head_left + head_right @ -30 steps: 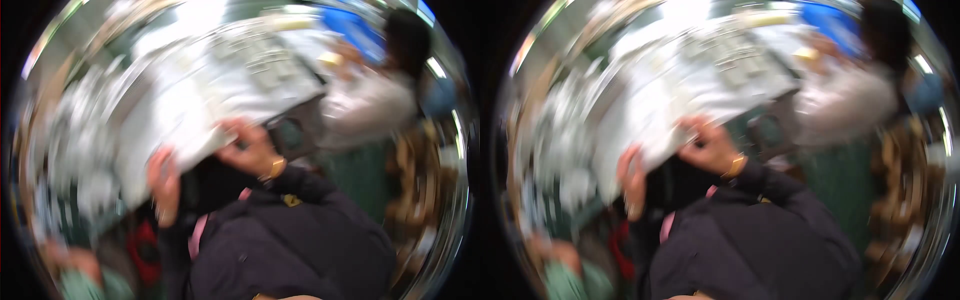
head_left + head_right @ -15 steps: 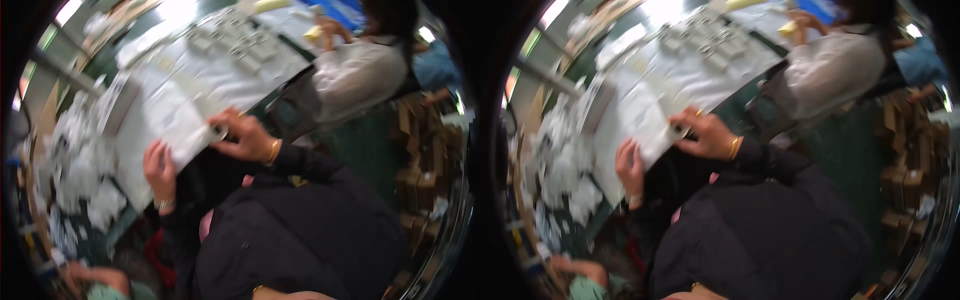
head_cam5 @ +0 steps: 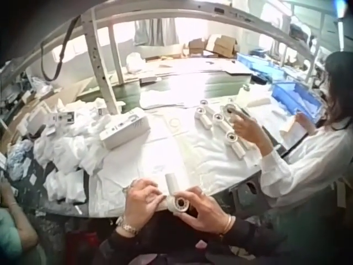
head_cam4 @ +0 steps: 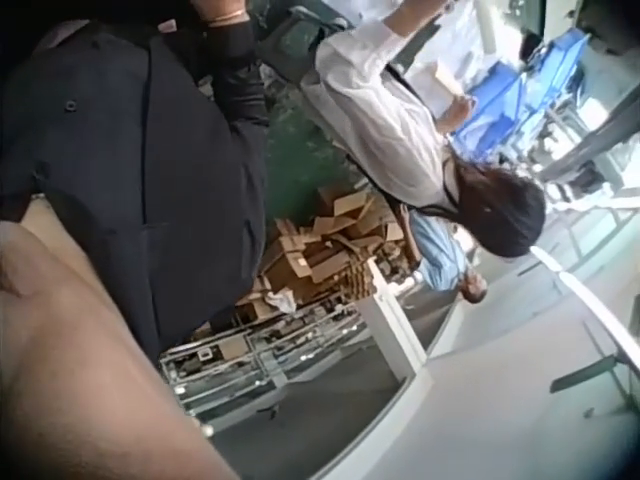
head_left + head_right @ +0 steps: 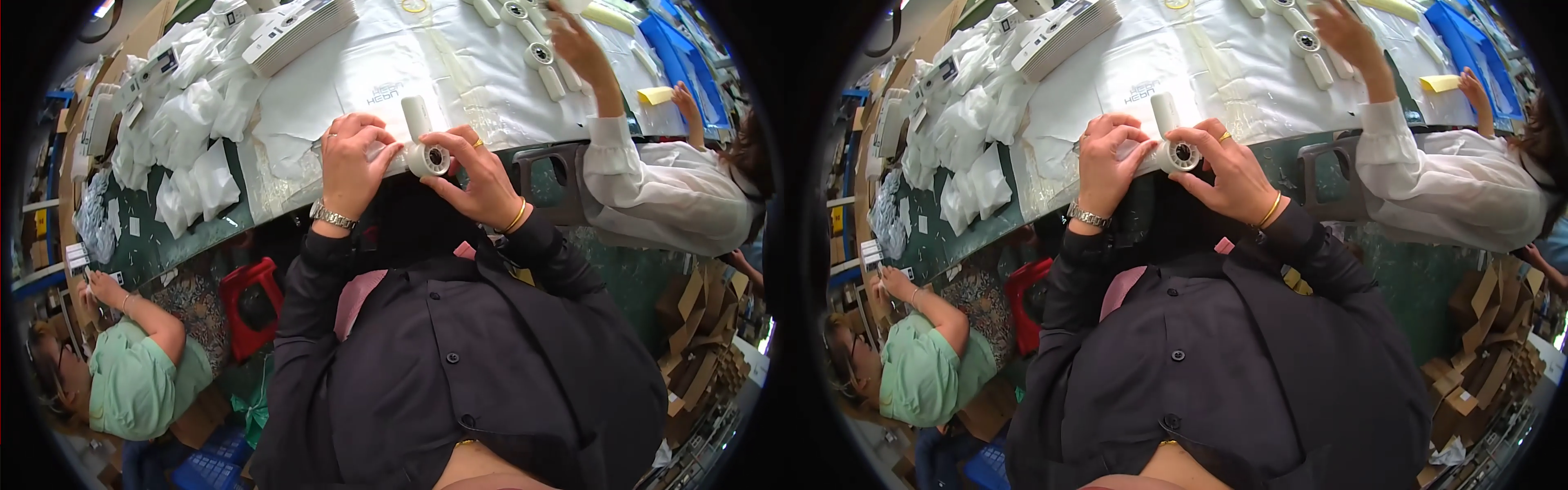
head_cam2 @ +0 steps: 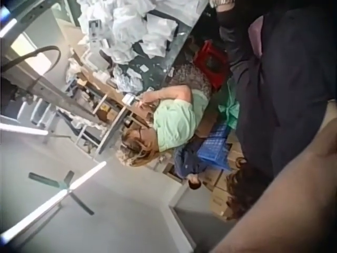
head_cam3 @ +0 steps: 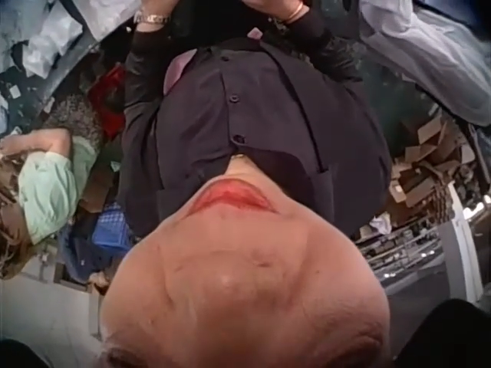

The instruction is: Packaging small cylindrical objects into plastic bags at a factory workstation.

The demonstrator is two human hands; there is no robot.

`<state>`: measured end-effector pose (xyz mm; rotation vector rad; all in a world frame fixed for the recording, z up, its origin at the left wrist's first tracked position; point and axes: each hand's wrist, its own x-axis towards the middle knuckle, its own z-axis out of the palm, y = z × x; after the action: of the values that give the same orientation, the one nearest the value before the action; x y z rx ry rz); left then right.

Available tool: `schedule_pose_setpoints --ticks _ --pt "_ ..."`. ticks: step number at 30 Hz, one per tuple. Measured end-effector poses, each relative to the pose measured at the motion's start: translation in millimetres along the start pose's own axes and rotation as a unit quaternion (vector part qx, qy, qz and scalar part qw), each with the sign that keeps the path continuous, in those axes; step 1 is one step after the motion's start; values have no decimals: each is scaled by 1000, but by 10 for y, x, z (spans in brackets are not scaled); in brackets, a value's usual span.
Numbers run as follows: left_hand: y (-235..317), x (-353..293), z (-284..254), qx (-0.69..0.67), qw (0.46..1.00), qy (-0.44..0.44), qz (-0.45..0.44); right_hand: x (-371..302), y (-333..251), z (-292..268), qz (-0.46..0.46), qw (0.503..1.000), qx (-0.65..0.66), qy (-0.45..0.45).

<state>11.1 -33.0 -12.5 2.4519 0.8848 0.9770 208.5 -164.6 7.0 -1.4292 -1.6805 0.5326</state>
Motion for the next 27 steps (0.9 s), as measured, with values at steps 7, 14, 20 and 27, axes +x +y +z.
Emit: schedule_pose_setpoints --ticks 7,14,20,27 --pt "-78 51 98 -7 996 26 -90 -1 75 -12 -47 999 -19 -16" --pt "-97 69 129 -30 993 48 -108 82 -32 -133 -93 994 -7 -55" --pt "-40 86 52 -71 991 48 -102 77 -189 -265 -84 988 -3 -132" --pt "70 132 -127 -42 998 15 -40 133 -368 -200 0 990 -49 -133"
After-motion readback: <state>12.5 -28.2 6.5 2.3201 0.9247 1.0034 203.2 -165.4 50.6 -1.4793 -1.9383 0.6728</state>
